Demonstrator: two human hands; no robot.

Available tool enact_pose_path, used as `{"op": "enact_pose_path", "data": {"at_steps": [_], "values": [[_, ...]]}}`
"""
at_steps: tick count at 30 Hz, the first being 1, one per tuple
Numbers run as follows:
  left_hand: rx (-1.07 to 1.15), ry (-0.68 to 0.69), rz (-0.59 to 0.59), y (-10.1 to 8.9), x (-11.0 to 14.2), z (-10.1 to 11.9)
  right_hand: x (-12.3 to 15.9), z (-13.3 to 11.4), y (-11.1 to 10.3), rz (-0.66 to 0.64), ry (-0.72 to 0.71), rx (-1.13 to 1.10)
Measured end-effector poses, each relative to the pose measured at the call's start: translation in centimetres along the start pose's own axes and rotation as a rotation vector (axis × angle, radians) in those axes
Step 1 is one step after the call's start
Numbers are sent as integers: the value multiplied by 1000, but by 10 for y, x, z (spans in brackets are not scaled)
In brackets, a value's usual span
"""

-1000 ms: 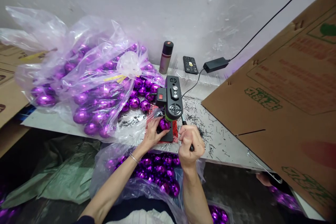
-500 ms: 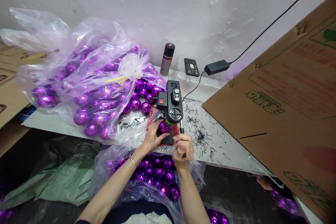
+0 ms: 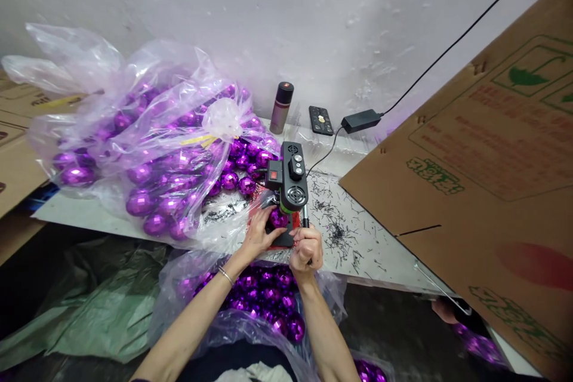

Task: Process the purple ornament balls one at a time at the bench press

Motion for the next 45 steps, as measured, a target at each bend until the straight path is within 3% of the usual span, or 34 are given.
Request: {"op": "enact_pose_path", "data": {"at_steps": [7,10,15,20,23,25,27,29,31,33,36,40,42,45], "values": [[-11,11,40,2,0,-2,7,1,5,-6,-37,1],[2,4,38,2,-2,-2,-8,-10,4,-11,-22,-40],[50,-28,36,-3,1,-1,-64,-30,-1,12,285,-64],[5,2,77,-26,54,2,-83,-45,-1,-24,273,-72],[-59,79,-53,-40,92,6,-72,-43,0,-35,220,-56],[-79,105,-120,-51,100,7,-65,-41,0,-29,205,-38],[-96,88,-99,-66,85,6,-61,-40,0,-17,199,-31],[-132,0,-8,-84,51,0,-59,-40,1,-12,191,-38],[-211,-181,74,-101,8,-11,-59,-40,1,-16,180,-50],[-346,-396,51,-109,-31,-23,-58,-40,1,-25,171,-56],[-517,-571,-105,-107,-70,-29,-57,-39,1,-27,166,-57],[-497,-600,-173,-91,-89,-27,-55,-38,1,-26,169,-76],[-337,-607,-165,-80,-91,-29,-54,-37,1,-32,173,-78],[74,-673,-122,-65,-90,-36,-54,-37,1,-40,165,-66]]}}
Point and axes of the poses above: each hand's wrist, its own x-axis away from the middle knuckle, its own y-axis out of the palm, z = x × y, the point moved 6 cm from there along -x, towards the middle knuckle, and after that the axes turned 15 degrees about -x, right-handed, at the moved point
